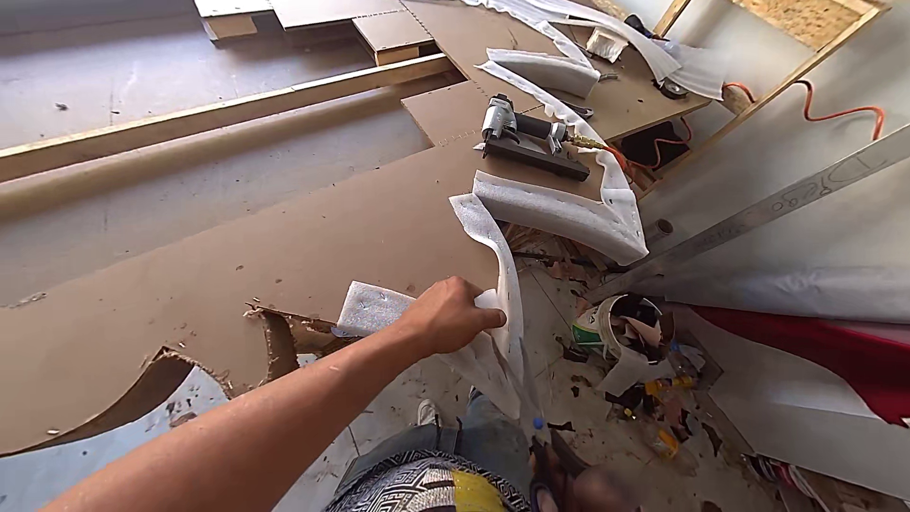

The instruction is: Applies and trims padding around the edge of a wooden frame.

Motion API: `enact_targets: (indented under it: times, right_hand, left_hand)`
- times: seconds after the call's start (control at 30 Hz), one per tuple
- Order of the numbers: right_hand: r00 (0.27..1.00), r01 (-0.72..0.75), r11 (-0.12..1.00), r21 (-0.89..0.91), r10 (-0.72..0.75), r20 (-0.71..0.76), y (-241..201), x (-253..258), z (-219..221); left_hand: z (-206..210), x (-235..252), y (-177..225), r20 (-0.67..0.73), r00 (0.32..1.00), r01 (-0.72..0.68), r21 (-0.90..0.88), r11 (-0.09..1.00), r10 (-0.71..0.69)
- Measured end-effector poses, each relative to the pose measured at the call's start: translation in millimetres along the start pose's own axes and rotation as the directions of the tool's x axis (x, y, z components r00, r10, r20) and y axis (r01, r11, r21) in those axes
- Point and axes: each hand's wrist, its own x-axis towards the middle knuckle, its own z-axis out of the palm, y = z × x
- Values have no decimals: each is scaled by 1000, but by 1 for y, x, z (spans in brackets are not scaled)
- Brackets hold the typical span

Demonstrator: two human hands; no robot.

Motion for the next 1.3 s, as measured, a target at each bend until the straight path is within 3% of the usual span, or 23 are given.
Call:
enact_targets:
  times: [0.07,0.13,0.27,0.4,0.5,0.67,0.73,0.9,1.13,1.3]
  right_hand:
    - [998,13,997,79,-18,59,0,13,0]
    - [997,17,995,96,-24,73,-3,22,0]
    - [997,74,996,39,-73,-41,-10,31,1]
    - [992,39,990,136,-54,111,-20,44,-10]
    - [996,28,990,138,-40,79,-34,52,-12]
    - [977,-57,971,231,6,213,-55,83,-15]
    - [979,-72,968,242,21,204,-69,95,-17]
    - [944,-163,961,223,86,319,-102,124,-30]
    - [939,-190,981,-21,188,287,-135,125,-42]
    - [918,-265,964,10,250,307,-143,124,-51]
  left_hand:
    - [2,2,-2,48,998,46,-160,986,-39]
    - [6,4,-3,67,997,55,-213,975,-41]
    - [8,1,-7,31,1000,10,-172,985,-5]
    - [8,-2,-6,31,999,26,-129,991,-22]
    - [8,-2,-4,44,998,49,-135,990,-44]
    - [3,-3,-2,85,993,99,-187,977,-84]
    - [2,-3,-1,105,989,123,-200,972,-104]
    - [-3,-3,0,140,983,149,-228,962,-119]
    - [-6,-5,-4,135,984,147,-246,958,-116]
    - [-7,-4,-7,142,982,165,-318,934,-125]
